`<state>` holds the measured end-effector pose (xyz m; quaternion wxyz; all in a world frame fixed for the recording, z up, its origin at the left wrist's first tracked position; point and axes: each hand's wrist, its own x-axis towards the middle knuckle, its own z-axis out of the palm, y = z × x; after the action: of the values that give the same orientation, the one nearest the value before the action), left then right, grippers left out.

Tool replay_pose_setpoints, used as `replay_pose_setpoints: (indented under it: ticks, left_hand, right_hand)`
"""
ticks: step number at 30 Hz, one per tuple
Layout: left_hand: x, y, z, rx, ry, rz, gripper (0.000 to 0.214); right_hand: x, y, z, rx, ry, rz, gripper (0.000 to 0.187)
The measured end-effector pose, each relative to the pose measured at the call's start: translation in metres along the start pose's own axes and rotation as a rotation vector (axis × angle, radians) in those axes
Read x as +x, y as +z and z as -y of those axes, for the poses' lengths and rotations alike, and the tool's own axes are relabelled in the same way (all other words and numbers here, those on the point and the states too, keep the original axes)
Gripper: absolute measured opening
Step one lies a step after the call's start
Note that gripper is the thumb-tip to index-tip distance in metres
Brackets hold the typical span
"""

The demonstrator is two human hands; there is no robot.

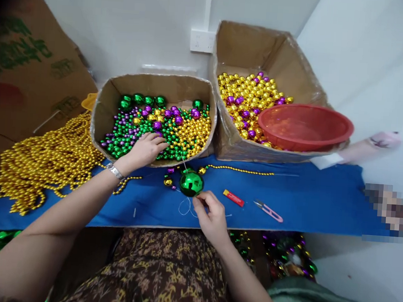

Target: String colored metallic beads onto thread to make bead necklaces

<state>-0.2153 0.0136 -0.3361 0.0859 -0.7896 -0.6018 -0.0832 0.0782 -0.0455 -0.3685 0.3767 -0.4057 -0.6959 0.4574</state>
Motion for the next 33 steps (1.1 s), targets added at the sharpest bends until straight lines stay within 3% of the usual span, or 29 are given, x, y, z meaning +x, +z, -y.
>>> replay_pose_setpoints:
  ticks: [4, 11, 15, 20, 25, 33]
  left_hand:
    - [0.0, 0.004, 0.007, -0.003, 0.016, 0.02, 0.033]
    - [0.005, -0.006, -0.002, -0.092, 0.031, -0.04, 0.033]
    - [0.024, -0.002, -0.008, -0.147, 0.024, 0.006, 0.033]
    - [0.055, 0.015, -0.017, -0.064, -0.021, 0.129, 0.028]
    - [0.073, 0.025, -0.027, -0.078, 0.001, 0.138, 0.032]
    - [0.064, 0.02, -0.023, -0.12, -0.113, 0.084, 0.034]
  right_hand:
    - [-0.001, -0.002, -0.003, 0.01, 0.034, 0.001, 0.024]
    - [-0.001, 0.006, -0.005, 0.038, 0.005, 0.036, 0.024]
    - [-0.007, 0.003, -0.005, 0.019, 0.011, 0.034, 0.024]
    - [-0.014, -0.004, -0.006, -0.022, 0.003, 0.013, 0.023]
    - [-0.015, -0.003, -0.006, -0.03, 0.01, -0.004, 0.024]
    - [-0.01, -0.004, -0.007, -0.054, -0.035, -0.021, 0.022]
